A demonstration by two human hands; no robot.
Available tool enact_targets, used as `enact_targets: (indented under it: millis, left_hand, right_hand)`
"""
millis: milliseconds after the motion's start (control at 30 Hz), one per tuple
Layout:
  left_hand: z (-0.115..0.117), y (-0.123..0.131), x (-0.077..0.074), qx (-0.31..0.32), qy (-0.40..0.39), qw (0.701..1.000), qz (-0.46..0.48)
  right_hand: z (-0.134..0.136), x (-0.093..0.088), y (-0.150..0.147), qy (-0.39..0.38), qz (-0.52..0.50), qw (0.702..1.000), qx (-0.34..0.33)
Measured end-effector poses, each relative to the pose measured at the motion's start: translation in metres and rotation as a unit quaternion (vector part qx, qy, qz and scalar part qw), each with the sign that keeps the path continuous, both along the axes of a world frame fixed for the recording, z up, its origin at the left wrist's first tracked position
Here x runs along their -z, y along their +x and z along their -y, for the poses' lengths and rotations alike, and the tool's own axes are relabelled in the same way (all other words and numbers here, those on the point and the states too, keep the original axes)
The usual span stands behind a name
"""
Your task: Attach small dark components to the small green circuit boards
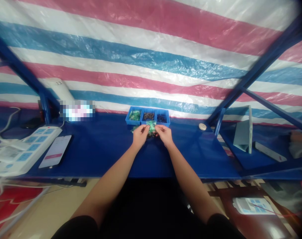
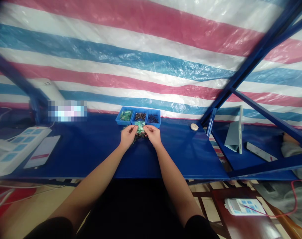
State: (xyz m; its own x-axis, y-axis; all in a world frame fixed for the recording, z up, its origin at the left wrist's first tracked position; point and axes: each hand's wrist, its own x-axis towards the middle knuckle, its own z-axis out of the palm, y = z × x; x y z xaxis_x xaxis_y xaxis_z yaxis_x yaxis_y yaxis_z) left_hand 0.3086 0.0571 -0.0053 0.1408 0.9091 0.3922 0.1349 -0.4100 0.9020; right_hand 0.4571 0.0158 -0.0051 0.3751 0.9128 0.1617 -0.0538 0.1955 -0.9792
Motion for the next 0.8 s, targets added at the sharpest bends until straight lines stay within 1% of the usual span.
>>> enact_targets:
  millis: [133, 200, 300, 400, 467, 567, 667, 800]
  left_hand:
    - [-0.001, 0.0, -0.002, 0.003, -0.015, 1.0, 0.001]
    - [-0.001, -0.001, -0.002, 0.006, -0.009, 1.0, -0.007]
    - [-0.001, -0.002, -0.004, 0.005, 0.026, 0.999, -0.032]
    - [0.0, -0.004, -0.006, -0.003, 0.057, 0.997, -0.055]
    - [0.0, -0.006, -0.007, -0.006, 0.063, 0.996, -0.068]
    - [0.001, -0.007, -0.008, 0.009, 0.058, 0.995, -0.084]
    - [0.003, -0.006, -0.01, 0.032, 0.055, 0.995, -0.072]
    - [0.007, -0.007, -0.011, 0.044, 0.066, 0.995, -0.061]
  right_hand:
    - [0.002, -0.001, 0.002, -0.004, 0.035, 0.999, -0.017]
    - [0.003, -0.002, 0.002, -0.002, 0.046, 0.999, -0.004]
    - [0.004, -0.004, 0.001, 0.008, 0.04, 0.999, 0.023]
    - [0.003, -0.005, 0.0, 0.014, 0.039, 0.999, 0.025]
    - [0.002, -0.004, 0.001, 0.028, 0.056, 0.997, 0.035]
    - [0.001, -0.001, 0.002, 0.051, 0.07, 0.995, 0.056]
    - [0.0, 0.0, 0.003, 0.039, 0.043, 0.997, 0.042]
    - [0.0, -0.001, 0.003, 0.029, 0.014, 0.999, 0.012]
